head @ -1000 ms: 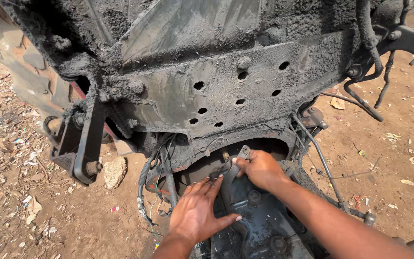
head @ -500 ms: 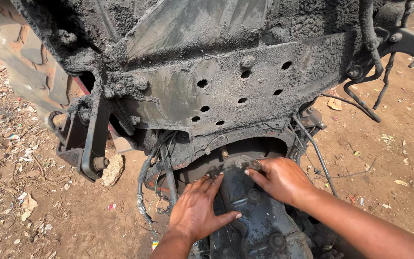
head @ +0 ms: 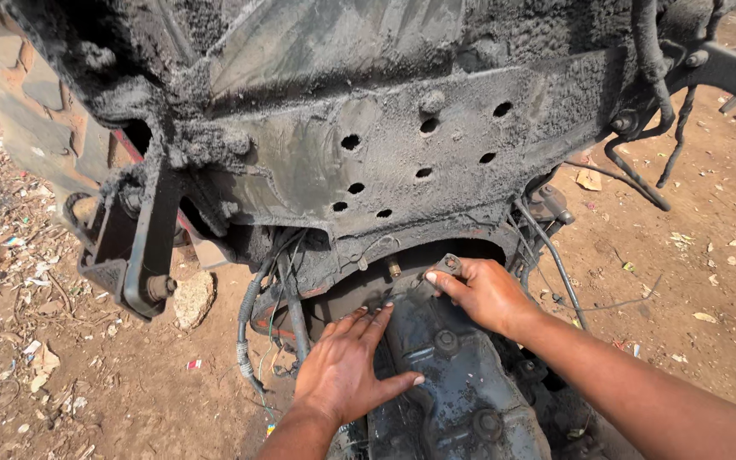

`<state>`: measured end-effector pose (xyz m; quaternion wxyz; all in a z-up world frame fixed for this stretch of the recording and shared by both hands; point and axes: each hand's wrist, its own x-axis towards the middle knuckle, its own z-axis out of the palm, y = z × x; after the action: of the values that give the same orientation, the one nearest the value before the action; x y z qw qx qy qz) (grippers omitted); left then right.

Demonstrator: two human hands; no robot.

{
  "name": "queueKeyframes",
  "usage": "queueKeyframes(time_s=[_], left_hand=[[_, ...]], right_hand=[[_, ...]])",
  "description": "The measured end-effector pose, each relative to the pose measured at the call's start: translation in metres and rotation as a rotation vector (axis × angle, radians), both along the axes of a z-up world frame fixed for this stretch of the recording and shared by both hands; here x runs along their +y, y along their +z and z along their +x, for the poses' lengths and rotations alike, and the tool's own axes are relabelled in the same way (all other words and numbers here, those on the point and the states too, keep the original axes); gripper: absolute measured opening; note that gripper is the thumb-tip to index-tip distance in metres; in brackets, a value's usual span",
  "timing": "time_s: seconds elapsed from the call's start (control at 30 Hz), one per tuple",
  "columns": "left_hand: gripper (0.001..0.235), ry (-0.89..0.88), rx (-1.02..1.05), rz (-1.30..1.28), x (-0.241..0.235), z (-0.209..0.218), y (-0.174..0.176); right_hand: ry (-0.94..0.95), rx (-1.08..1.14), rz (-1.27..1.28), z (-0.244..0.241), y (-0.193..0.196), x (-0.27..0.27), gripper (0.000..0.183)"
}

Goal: The person uses a wrench to loosen and tighten bolts on a dirty mechanical component of a vehicle, likely a tractor. They manipulate the tool with both hands to adjust the fasteners on the machinery.

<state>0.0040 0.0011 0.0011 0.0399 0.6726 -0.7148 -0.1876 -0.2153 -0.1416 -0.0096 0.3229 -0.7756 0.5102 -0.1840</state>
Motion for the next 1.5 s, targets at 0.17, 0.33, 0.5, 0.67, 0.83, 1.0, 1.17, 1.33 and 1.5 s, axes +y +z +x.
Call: queueKeyframes(time_s=[0.17,0.33,0.5,0.67,0.83,1.0,1.17,1.33,1.5], left_hand=[[0.112,-0.029,0.028,-0.083,0.000,0.007,-0.005],[0.113,-0.021,0.034,-0.080,-0.003,0.006,-0.006],[0.111,-0.036,0.013,-0.071,-0.001,0.005,-0.009],[0.112,-0.030,0.010,-0.083,0.004,0.000,-0.007],[0.111,-0.034,-0.016,-0.059,0.000,0.000,-0.002],[0.109,0.022,-0.042,-0.043,0.002,0.000,0.000],[0.111,0.015,-0.084,-0.051,0.002,-0.006,0.000],[0.104,0.065,-0.028,-0.099,0.007,-0.005,-0.001],[0.090,0.058,-0.001,-0.217,0.010,-0.006,0.001]], right_hand=[[0.138,0.023,0.289,0.010,0.007,0.000,0.035],[0.142,0.170,0.023,0.014,0.018,-0.012,0.035],[0.125,0.181,0.174,0.021,0.024,0.007,0.032],[0.178,0.254,0.016,-0.003,0.029,0.038,0.029],[-0.205,-0.080,0.298,-0.065,0.006,0.052,0.035],[-0.149,-0.315,0.337,-0.078,-0.037,0.084,0.026],[-0.263,-0.274,0.271,-0.081,-0.024,0.092,0.025],[-0.403,0.015,0.241,-0.114,-0.010,0.123,0.021],[-0.394,-0.560,0.533,-0.138,-0.016,0.157,0.026]])
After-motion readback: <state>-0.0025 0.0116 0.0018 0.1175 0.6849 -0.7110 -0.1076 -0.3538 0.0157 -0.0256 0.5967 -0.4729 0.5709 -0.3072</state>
